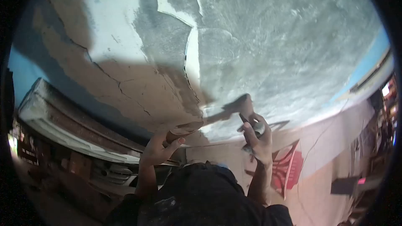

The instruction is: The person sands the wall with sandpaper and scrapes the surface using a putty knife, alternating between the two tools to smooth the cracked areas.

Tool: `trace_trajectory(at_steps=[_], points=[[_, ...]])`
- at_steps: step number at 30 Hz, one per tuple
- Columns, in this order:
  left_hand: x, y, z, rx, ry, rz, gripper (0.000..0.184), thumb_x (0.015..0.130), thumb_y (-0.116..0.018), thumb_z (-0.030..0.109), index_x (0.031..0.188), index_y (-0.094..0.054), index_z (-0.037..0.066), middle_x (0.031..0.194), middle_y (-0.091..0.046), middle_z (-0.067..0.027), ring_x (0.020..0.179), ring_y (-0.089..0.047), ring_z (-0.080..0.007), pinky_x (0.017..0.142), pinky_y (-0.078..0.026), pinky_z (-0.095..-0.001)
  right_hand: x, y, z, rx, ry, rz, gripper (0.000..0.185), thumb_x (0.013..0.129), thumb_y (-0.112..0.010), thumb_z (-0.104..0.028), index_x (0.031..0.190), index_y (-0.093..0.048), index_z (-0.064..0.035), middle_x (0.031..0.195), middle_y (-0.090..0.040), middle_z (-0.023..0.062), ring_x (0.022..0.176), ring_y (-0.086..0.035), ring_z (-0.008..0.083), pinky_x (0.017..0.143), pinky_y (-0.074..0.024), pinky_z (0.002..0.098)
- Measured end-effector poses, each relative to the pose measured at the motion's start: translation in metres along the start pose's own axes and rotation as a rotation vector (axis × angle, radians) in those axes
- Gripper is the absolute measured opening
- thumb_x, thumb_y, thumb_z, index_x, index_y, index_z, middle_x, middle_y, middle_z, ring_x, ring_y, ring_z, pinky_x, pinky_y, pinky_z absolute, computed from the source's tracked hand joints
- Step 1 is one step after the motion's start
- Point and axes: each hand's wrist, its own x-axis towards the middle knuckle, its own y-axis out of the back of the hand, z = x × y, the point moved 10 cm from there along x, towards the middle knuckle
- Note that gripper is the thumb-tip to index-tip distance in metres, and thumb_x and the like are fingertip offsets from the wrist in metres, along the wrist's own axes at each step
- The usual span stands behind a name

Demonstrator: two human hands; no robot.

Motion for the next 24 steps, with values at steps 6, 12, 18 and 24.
trace_trajectory(at_steps=[6,12,18,24], points=[[0.003,0.007,-0.031,-0.309,-0.023,-0.117,0.038,0.090,-0.063,0.019,0.118,-0.054,-0.004,0.118,-0.059,-0.0095,0.107,-0.053,-0.0138,0.091,-0.042,-0.0301,-0.019,-0.054,0.016,-0.045,-0.005,-0.106,0.028,0.090,-0.062,-0.010,0.114,-0.053,0.0007,0.080,-0.065,0.0023,0.061,-0.047,0.0007,0.053,-0.0377,0.0166],[0.011,-0.027,-0.055,-0.806,0.075,-0.325,0.050,0.092,-0.059,0.026,0.128,-0.046,-0.006,0.130,-0.051,-0.0122,0.118,-0.048,-0.0192,0.101,-0.036,-0.0345,-0.044,-0.094,0.040,-0.134,-0.038,-0.139,0.022,0.089,-0.061,-0.010,0.107,-0.059,0.0024,0.082,-0.061,-0.0014,0.071,-0.053,0.0034,0.063,-0.0443,0.0206],[0.012,-0.054,-0.057,-0.959,0.170,-0.358,0.041,0.097,-0.050,0.023,0.128,-0.046,-0.005,0.126,-0.053,-0.0136,0.115,-0.051,-0.0180,0.099,-0.039,-0.0334,-0.067,-0.112,0.083,-0.094,-0.172,-0.139,0.026,0.087,-0.060,-0.009,0.110,-0.059,0.0024,0.095,-0.065,0.0067,0.088,-0.057,0.0092,0.079,-0.0468,0.0254],[0.012,-0.048,-0.082,-0.784,0.223,-0.303,0.040,0.097,-0.049,0.027,0.123,-0.047,-0.004,0.115,-0.057,-0.0136,0.103,-0.057,-0.0192,0.091,-0.045,-0.0348,-0.079,-0.101,0.083,-0.113,-0.113,0.037,0.025,0.090,-0.058,-0.015,0.109,-0.058,0.0012,0.092,-0.063,0.0048,0.082,-0.057,0.0097,0.073,-0.0471,0.0267]])
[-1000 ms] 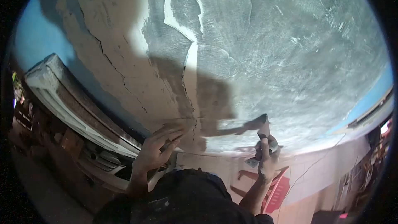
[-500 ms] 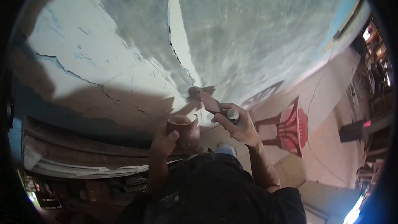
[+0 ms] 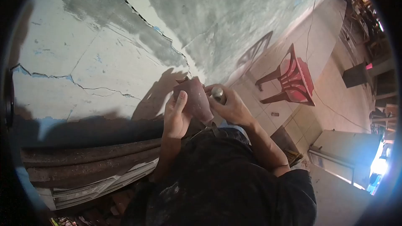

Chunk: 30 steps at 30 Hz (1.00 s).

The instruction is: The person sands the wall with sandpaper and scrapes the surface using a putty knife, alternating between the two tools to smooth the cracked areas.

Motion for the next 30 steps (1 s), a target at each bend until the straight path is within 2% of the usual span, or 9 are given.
trace_trajectory(at_steps=[3,5,8,12,15,16,19,24,30], points=[[-0.005,0.007,0.007,0.020,-0.054,0.016,0.044,0.097,-0.048,0.029,0.126,-0.044,-0.005,0.120,-0.056,-0.0180,0.107,-0.057,-0.0236,0.093,-0.046,-0.0387,-0.005,0.021,0.015,0.149,-0.160,0.142,0.026,0.093,-0.055,-0.022,0.106,-0.059,-0.0011,0.091,-0.063,0.0042,0.079,-0.055,0.0089,0.069,-0.0452,0.0239],[-0.010,0.003,0.015,0.047,-0.090,0.008,0.044,0.097,-0.048,0.030,0.124,-0.046,-0.005,0.119,-0.056,-0.0181,0.108,-0.057,-0.0238,0.093,-0.046,-0.0385,-0.005,0.032,0.007,0.250,0.059,0.250,0.030,0.098,-0.046,-0.030,0.109,-0.057,-0.0031,0.089,-0.062,0.0046,0.080,-0.054,0.0089,0.070,-0.0438,0.0240],[-0.016,-0.002,0.008,0.073,-0.009,-0.099,0.034,0.096,-0.054,0.025,0.117,-0.055,-0.003,0.108,-0.062,-0.0068,0.098,-0.057,-0.0110,0.087,-0.044,-0.0274,-0.005,0.035,-0.002,0.471,0.162,0.302,0.037,0.102,-0.036,-0.034,0.114,-0.050,-0.0020,0.095,-0.064,0.0084,0.083,-0.055,0.0111,0.077,-0.0441,0.0277],[-0.021,-0.005,-0.001,0.350,0.032,-0.219,0.039,0.094,-0.058,0.025,0.117,-0.056,-0.006,0.108,-0.062,-0.0055,0.098,-0.055,-0.0092,0.085,-0.044,-0.0261,-0.007,0.018,-0.029,0.333,0.244,0.246,0.047,0.102,-0.030,-0.040,0.115,-0.049,0.0009,0.111,-0.063,0.0147,0.085,-0.058,0.0136,0.081,-0.0445,0.0283],[-0.019,-0.018,0.007,0.523,-0.046,-0.214,0.036,0.093,-0.059,0.024,0.114,-0.058,-0.006,0.105,-0.063,-0.0046,0.097,-0.055,-0.0091,0.085,-0.044,-0.0245,-0.007,0.008,-0.037,0.361,0.250,0.220,0.049,0.101,-0.030,-0.041,0.115,-0.049,0.0014,0.113,-0.063,0.0143,0.084,-0.059,0.0141,0.080,-0.0446,0.0270],[-0.018,-0.022,0.011,0.573,-0.107,-0.218,0.035,0.093,-0.060,0.024,0.110,-0.059,-0.006,0.098,-0.064,-0.0031,0.090,-0.056,-0.0082,0.080,-0.044,-0.0223,-0.006,0.007,-0.041,0.253,0.275,0.202,0.052,0.101,-0.031,-0.044,0.116,-0.050,0.0022,0.114,-0.063,0.0138,0.081,-0.058,0.0138,0.078,-0.0459,0.0258],[-0.021,-0.024,0.006,0.856,0.000,-0.356,0.034,0.093,-0.060,0.025,0.107,-0.058,-0.005,0.091,-0.063,-0.0020,0.084,-0.055,-0.0065,0.072,-0.044,-0.0208,-0.006,-0.005,-0.039,0.302,0.167,0.114,0.050,0.102,-0.023,-0.042,0.117,-0.050,-0.0031,0.119,-0.061,0.0134,0.111,-0.053,0.0176,0.099,-0.0359,0.0348],[-0.024,-0.013,-0.010,0.727,0.165,-0.452,0.031,0.093,-0.060,0.025,0.104,-0.058,-0.003,0.086,-0.060,-0.0011,0.079,-0.053,-0.0042,0.068,-0.044,-0.0212,-0.006,-0.019,-0.027,0.396,0.104,0.041,0.051,0.101,-0.026,-0.046,0.117,-0.048,-0.0025,0.116,-0.062,0.0130,0.101,-0.052,0.0135,0.097,-0.0361,0.0321],[-0.025,-0.018,-0.015,0.361,0.053,-0.454,0.030,0.094,-0.057,0.025,0.107,-0.057,-0.002,0.093,-0.060,-0.0029,0.084,-0.055,-0.0066,0.072,-0.046,-0.0236,-0.004,-0.016,-0.037,0.377,0.134,0.060,0.051,0.100,-0.029,-0.047,0.120,-0.047,-0.0029,0.114,-0.062,0.0119,0.089,-0.051,0.0100,0.090,-0.0385,0.0272]])
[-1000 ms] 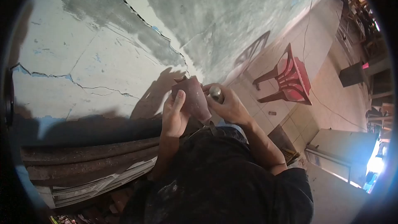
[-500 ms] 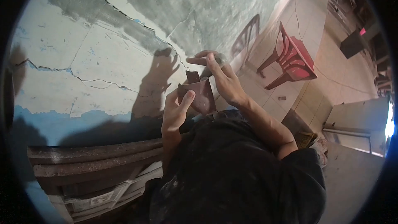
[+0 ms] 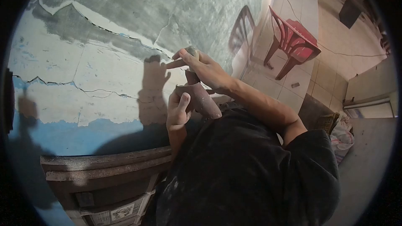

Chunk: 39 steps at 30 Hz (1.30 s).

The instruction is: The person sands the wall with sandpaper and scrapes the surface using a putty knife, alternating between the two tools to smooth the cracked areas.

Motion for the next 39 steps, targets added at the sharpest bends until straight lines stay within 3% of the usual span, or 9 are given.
trace_trajectory(at_steps=[7,14,17,20,23,27,31,34,39], points=[[-0.004,0.016,0.034,0.224,-0.195,0.334,0.033,0.093,-0.058,0.028,0.109,-0.057,-0.001,0.098,-0.061,-0.0046,0.089,-0.056,-0.0099,0.078,-0.045,-0.0248,-0.014,0.021,0.018,0.155,0.059,0.210,0.068,0.093,-0.040,-0.058,0.135,-0.036,-0.0046,0.125,-0.048,0.0199,0.119,-0.046,0.0253,0.099,-0.0384,0.0371],[-0.025,0.014,0.085,0.738,-0.423,0.503,0.020,0.086,-0.068,0.014,0.097,-0.063,-0.002,0.090,-0.060,-0.0075,0.083,-0.059,-0.0154,0.072,-0.046,-0.0262,-0.044,-0.005,0.037,0.005,-0.107,-0.072,0.046,0.083,-0.072,-0.029,0.111,-0.053,0.0023,0.098,-0.062,0.0087,0.094,-0.059,0.0123,0.080,-0.0485,0.0272],[-0.035,0.007,0.087,0.679,-0.509,0.445,0.020,0.082,-0.071,0.011,0.095,-0.064,-0.002,0.091,-0.059,-0.0079,0.085,-0.060,-0.0179,0.071,-0.047,-0.0271,-0.044,-0.012,0.030,0.223,-0.020,-0.067,0.034,0.082,-0.074,-0.023,0.097,-0.053,-0.0015,0.084,-0.060,0.0011,0.079,-0.056,0.0059,0.067,-0.0456,0.0205],[-0.054,-0.006,0.116,0.696,-0.705,0.470,0.021,0.078,-0.073,0.005,0.096,-0.065,-0.004,0.098,-0.061,-0.0112,0.087,-0.060,-0.0183,0.073,-0.048,-0.0285,-0.058,-0.020,-0.002,0.024,0.072,-0.215,0.026,0.085,-0.070,-0.016,0.087,-0.047,-0.0044,0.086,-0.053,-0.0012,0.081,-0.049,0.0050,0.070,-0.0402,0.0210],[-0.085,0.009,0.137,0.794,-0.833,0.670,0.016,0.079,-0.069,-0.001,0.095,-0.066,-0.003,0.098,-0.061,-0.0154,0.078,-0.061,-0.0181,0.062,-0.051,-0.0262,-0.067,-0.030,-0.047,0.135,0.401,-0.251,0.021,0.089,-0.063,-0.011,0.086,-0.044,-0.0057,0.091,-0.047,-0.0010,0.084,-0.041,0.0064,0.077,-0.0355,0.0232],[-0.120,0.009,0.179,0.800,-1.161,0.674,0.018,0.091,-0.053,0.000,0.108,-0.051,-0.004,0.101,-0.056,-0.0192,0.071,-0.054,-0.0196,0.052,-0.051,-0.0280,-0.051,-0.017,-0.079,-0.079,0.408,0.036,0.022,0.091,-0.059,-0.006,0.096,-0.038,-0.0075,0.095,-0.045,0.0022,0.092,-0.039,0.0077,0.081,-0.0337,0.0251],[-0.137,0.014,0.201,0.863,-1.284,0.689,0.019,0.095,-0.044,0.003,0.114,-0.041,0.001,0.107,-0.052,-0.0225,0.074,-0.052,-0.0235,0.052,-0.049,-0.0299,-0.021,-0.033,-0.123,-0.144,0.816,0.107,0.037,0.092,-0.053,-0.001,0.126,-0.039,-0.0051,0.116,-0.055,0.0121,0.114,-0.046,0.0161,0.095,-0.0354,0.0308],[-0.140,0.015,0.206,0.937,-1.278,0.735,0.013,0.095,-0.037,0.004,0.106,-0.043,0.001,0.101,-0.052,-0.0251,0.070,-0.052,-0.0261,0.050,-0.050,-0.0342,-0.001,-0.063,-0.153,-0.775,1.122,0.209,0.045,0.089,-0.054,0.000,0.132,-0.043,-0.0069,0.130,-0.053,0.0114,0.126,-0.043,0.0262,0.103,-0.0330,0.0382],[-0.147,0.029,0.205,0.972,-1.270,0.802,0.016,0.092,-0.034,0.004,0.096,-0.047,-0.005,0.084,-0.054,-0.0242,0.062,-0.052,-0.0254,0.049,-0.050,-0.0356,0.022,-0.098,-0.178,-0.959,1.321,0.357,0.045,0.084,-0.063,-0.008,0.127,-0.051,-0.0106,0.135,-0.050,0.0093,0.128,-0.039,0.0319,0.106,-0.0253,0.0478]])
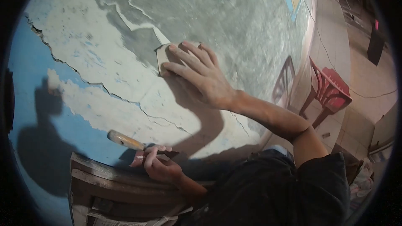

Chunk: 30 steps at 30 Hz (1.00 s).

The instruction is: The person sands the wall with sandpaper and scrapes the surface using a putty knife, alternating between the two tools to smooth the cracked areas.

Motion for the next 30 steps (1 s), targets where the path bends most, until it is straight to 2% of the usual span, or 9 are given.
trace_trajectory(at_steps=[1,4,5,8,12,15,21,27,30], points=[[-0.001,0.003,-0.003,0.072,0.044,0.040,0.021,0.091,-0.034,0.008,0.093,-0.050,-0.005,0.078,-0.054,-0.0195,0.060,-0.053,-0.0243,0.051,-0.050,-0.0319,0.003,-0.005,-0.001,-0.002,0.003,0.012,0.046,0.083,-0.064,-0.009,0.127,-0.051,-0.0114,0.136,-0.049,0.0094,0.129,-0.039,0.0326,0.106,-0.0246,0.0486],[0.000,0.002,-0.003,0.104,0.000,0.007,0.022,0.092,-0.033,0.009,0.093,-0.049,-0.006,0.070,-0.054,-0.0181,0.056,-0.053,-0.0239,0.051,-0.049,-0.0320,0.002,-0.004,0.006,0.100,-0.019,0.161,0.051,0.079,-0.070,-0.016,0.127,-0.051,-0.0135,0.138,-0.047,0.0087,0.128,-0.038,0.0341,0.104,-0.0251,0.0494],[0.004,-0.004,0.002,0.118,-0.011,-0.038,0.021,0.094,-0.034,0.010,0.092,-0.048,-0.005,0.067,-0.054,-0.0180,0.054,-0.053,-0.0235,0.051,-0.048,-0.0323,0.001,-0.004,0.015,0.185,-0.056,0.226,0.055,0.076,-0.073,-0.020,0.126,-0.053,-0.0150,0.137,-0.048,0.0074,0.127,-0.039,0.0314,0.101,-0.0266,0.0444],[0.002,-0.004,0.003,0.150,-0.016,-0.044,0.019,0.095,-0.034,0.009,0.092,-0.048,-0.004,0.066,-0.055,-0.0180,0.053,-0.054,-0.0234,0.050,-0.047,-0.0329,0.010,-0.009,0.007,-0.112,0.029,0.190,0.052,0.078,-0.073,-0.022,0.126,-0.055,-0.0154,0.135,-0.050,0.0063,0.126,-0.040,0.0291,0.098,-0.0263,0.0399],[-0.006,0.000,-0.002,0.256,-0.015,-0.080,0.018,0.095,-0.033,0.007,0.093,-0.049,-0.003,0.065,-0.055,-0.0169,0.053,-0.056,-0.0233,0.051,-0.049,-0.0316,0.033,-0.012,-0.006,-0.188,0.076,0.155,0.052,0.081,-0.070,-0.029,0.129,-0.054,-0.0164,0.139,-0.048,0.0002,0.131,-0.036,0.0272,0.098,-0.0212,0.0419],[-0.008,0.002,-0.001,0.256,0.002,-0.084,0.020,0.096,-0.032,0.007,0.094,-0.050,-0.003,0.072,-0.057,-0.0168,0.057,-0.058,-0.0230,0.052,-0.051,-0.0316,0.026,-0.017,-0.009,-0.165,0.038,0.111,0.053,0.081,-0.069,-0.028,0.130,-0.053,-0.0169,0.140,-0.047,-0.0010,0.130,-0.037,0.0275,0.099,-0.0188,0.0441],[-0.024,0.013,0.015,0.772,-0.257,-0.037,0.023,0.098,-0.029,0.008,0.096,-0.047,-0.004,0.094,-0.050,-0.0133,0.065,-0.059,-0.0233,0.056,-0.053,-0.0331,-0.022,-0.030,-0.004,-0.120,0.053,0.019,0.053,0.081,-0.068,-0.030,0.131,-0.054,-0.0179,0.140,-0.048,0.0009,0.129,-0.039,0.0278,0.099,-0.0168,0.0461],[-0.035,0.013,0.010,1.000,-0.396,0.100,0.023,0.093,-0.026,0.011,0.087,-0.044,-0.001,0.086,-0.049,-0.0127,0.063,-0.053,-0.0258,0.060,-0.049,-0.0366,0.022,-0.023,-0.013,-0.038,0.067,0.027,0.050,0.085,-0.060,-0.038,0.132,-0.052,-0.0241,0.143,-0.043,0.0047,0.131,-0.038,0.0288,0.097,-0.0168,0.0511],[-0.032,-0.001,0.018,1.028,-0.572,0.175,0.026,0.097,-0.027,0.013,0.089,-0.044,-0.004,0.093,-0.048,-0.0124,0.078,-0.055,-0.0249,0.064,-0.052,-0.0348,-0.012,-0.026,-0.009,0.051,0.048,-0.018,0.052,0.084,-0.061,-0.038,0.133,-0.049,-0.0247,0.144,-0.042,0.0063,0.131,-0.038,0.0297,0.097,-0.0160,0.0518]])
